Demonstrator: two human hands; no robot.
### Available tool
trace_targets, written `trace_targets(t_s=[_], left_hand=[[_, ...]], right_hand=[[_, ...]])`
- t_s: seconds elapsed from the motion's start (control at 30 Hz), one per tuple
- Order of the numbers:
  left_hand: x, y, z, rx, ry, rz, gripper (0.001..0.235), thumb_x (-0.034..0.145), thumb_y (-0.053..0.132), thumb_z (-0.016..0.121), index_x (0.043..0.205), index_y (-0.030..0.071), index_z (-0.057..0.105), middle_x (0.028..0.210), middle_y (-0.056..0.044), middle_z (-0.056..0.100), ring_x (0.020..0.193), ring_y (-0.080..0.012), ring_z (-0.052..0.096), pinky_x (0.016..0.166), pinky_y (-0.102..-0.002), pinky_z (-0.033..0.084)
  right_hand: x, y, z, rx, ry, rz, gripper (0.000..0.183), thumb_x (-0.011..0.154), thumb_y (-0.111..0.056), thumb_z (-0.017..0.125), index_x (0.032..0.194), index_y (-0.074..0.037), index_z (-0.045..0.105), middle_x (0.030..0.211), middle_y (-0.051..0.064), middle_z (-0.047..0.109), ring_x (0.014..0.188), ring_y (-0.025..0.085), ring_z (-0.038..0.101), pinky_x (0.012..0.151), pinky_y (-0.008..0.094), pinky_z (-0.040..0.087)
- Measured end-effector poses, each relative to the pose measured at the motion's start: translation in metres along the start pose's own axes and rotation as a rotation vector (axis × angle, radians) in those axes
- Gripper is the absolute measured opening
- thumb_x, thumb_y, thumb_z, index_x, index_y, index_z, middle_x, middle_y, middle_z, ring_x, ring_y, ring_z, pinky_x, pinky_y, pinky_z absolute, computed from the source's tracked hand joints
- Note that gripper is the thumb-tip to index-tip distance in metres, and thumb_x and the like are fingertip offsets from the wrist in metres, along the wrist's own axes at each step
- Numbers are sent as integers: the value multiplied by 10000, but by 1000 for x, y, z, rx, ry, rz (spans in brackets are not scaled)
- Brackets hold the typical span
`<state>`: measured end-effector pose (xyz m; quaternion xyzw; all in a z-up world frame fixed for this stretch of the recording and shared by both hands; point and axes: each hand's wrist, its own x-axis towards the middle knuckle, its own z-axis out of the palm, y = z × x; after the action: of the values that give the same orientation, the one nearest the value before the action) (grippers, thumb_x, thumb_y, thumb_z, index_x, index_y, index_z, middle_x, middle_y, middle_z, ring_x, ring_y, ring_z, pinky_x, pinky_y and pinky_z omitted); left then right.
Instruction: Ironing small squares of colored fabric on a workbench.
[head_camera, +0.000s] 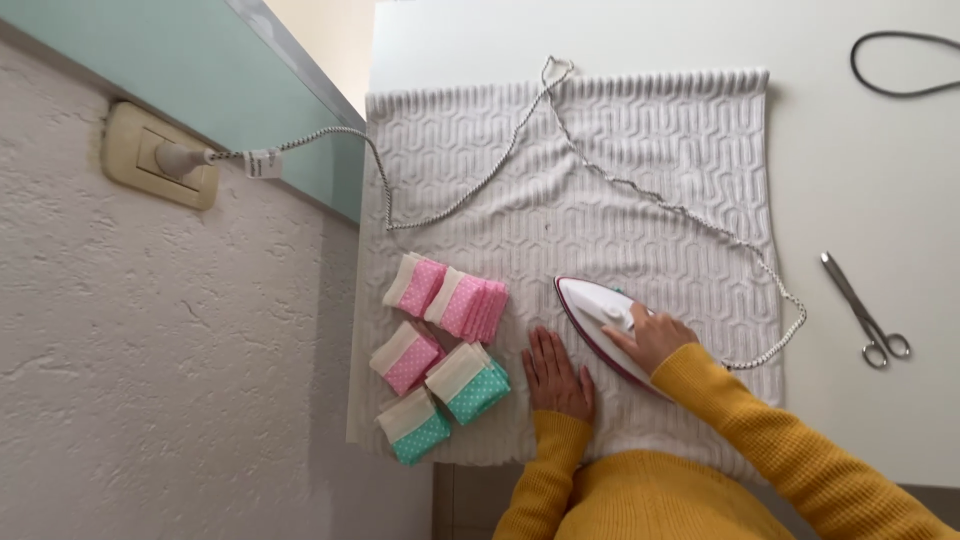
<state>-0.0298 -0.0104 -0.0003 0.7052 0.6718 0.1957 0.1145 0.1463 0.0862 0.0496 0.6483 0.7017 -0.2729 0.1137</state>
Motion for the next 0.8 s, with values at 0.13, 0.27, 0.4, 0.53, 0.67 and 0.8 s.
trace_targets(t_s=[0.13, 0.27, 0.4, 0.53, 0.67, 0.8], left_hand=[[10, -2, 4, 24, 31, 23, 742, 978, 292, 500, 1552, -118, 267, 1661, -294, 205, 1564, -404, 146, 1256, -540, 110], [5, 0, 4, 34, 1, 9, 743, 981, 307, 493, 1534, -127, 257, 1651, -302, 181, 1558, -410, 124, 1245, -545, 93], [6, 1, -4, 26, -23, 1, 730, 990, 300, 484, 1540, -124, 258, 1662, -300, 168, 1564, -404, 114, 1250, -538, 86], [4, 1, -3, 25, -20, 2, 735, 986, 300, 491, 1536, -126, 253, 1661, -299, 165, 1563, -402, 114, 1250, -539, 84], [8, 3, -4, 20, -8, 7, 747, 974, 298, 503, 1533, -130, 254, 1655, -304, 165, 1558, -408, 116, 1246, -540, 84], [5, 3, -6, 6, 1, 0, 749, 974, 307, 509, 1538, -120, 261, 1658, -294, 178, 1560, -404, 131, 1254, -531, 92]], right_hand=[[-10, 18, 19, -192, -85, -178, 630, 1036, -491, 351, 1320, 53, 490, 803, 195, 694, 538, 242, 728, 409, 351, 650], [-8, 44, 22, -142, 28, -170, 589, 1030, -507, 357, 1275, -11, 558, 805, 179, 676, 519, 204, 708, 403, 337, 618], [1, 48, 0, 167, 13, 183, 675, 962, -613, 446, 1235, -14, 594, 699, 130, 723, 507, 194, 698, 447, 374, 613], [-14, 39, 7, 172, -49, 110, 705, 966, -616, 415, 1276, 3, 551, 674, 135, 726, 469, 206, 705, 408, 358, 619], [-10, 34, 10, 74, 3, 11, 674, 995, -606, 403, 1203, 9, 586, 713, 121, 702, 479, 173, 689, 412, 341, 582], [13, 24, -24, 263, -42, 213, 694, 953, -608, 461, 1247, 12, 563, 704, 159, 735, 504, 212, 712, 436, 360, 612]])
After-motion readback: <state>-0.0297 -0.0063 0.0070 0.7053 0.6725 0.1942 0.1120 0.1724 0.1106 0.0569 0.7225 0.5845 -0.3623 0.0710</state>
